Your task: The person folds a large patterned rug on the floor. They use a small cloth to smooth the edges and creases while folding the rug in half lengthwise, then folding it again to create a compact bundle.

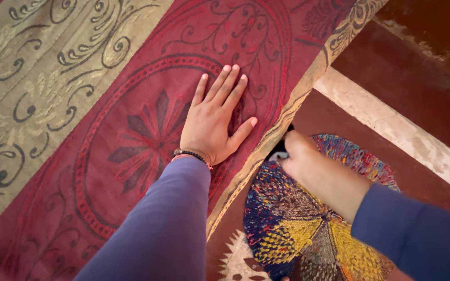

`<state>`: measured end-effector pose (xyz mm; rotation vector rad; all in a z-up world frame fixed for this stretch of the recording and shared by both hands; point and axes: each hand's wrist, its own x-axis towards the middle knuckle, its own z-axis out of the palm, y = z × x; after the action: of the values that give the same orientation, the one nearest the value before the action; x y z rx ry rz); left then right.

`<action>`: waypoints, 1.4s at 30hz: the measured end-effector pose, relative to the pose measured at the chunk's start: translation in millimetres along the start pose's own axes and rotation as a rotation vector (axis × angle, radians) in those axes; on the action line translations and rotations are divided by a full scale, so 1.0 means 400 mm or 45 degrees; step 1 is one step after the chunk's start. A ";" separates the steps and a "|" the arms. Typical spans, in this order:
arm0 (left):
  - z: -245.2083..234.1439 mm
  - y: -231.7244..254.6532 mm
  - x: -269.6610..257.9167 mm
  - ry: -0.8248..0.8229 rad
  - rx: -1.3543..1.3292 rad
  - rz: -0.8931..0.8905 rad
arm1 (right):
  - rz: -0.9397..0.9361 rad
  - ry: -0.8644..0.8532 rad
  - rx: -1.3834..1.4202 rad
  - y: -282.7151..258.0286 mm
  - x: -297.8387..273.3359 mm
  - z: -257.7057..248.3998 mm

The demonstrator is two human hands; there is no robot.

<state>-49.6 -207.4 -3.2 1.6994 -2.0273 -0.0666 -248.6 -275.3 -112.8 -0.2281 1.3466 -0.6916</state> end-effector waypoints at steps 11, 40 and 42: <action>-0.005 0.005 0.001 -0.017 -0.002 -0.015 | -0.095 0.059 0.099 -0.150 0.108 0.007; -0.015 0.008 0.005 -0.015 -0.054 -0.026 | 0.011 -0.114 0.054 -0.141 0.093 0.009; -0.013 0.008 0.006 -0.011 -0.049 -0.023 | 0.036 -0.095 0.036 -0.152 0.091 0.010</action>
<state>-50.6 -207.4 3.4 1.6970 -2.0044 -0.1184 -262.4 -344.8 -109.1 -0.2094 1.2661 -0.6718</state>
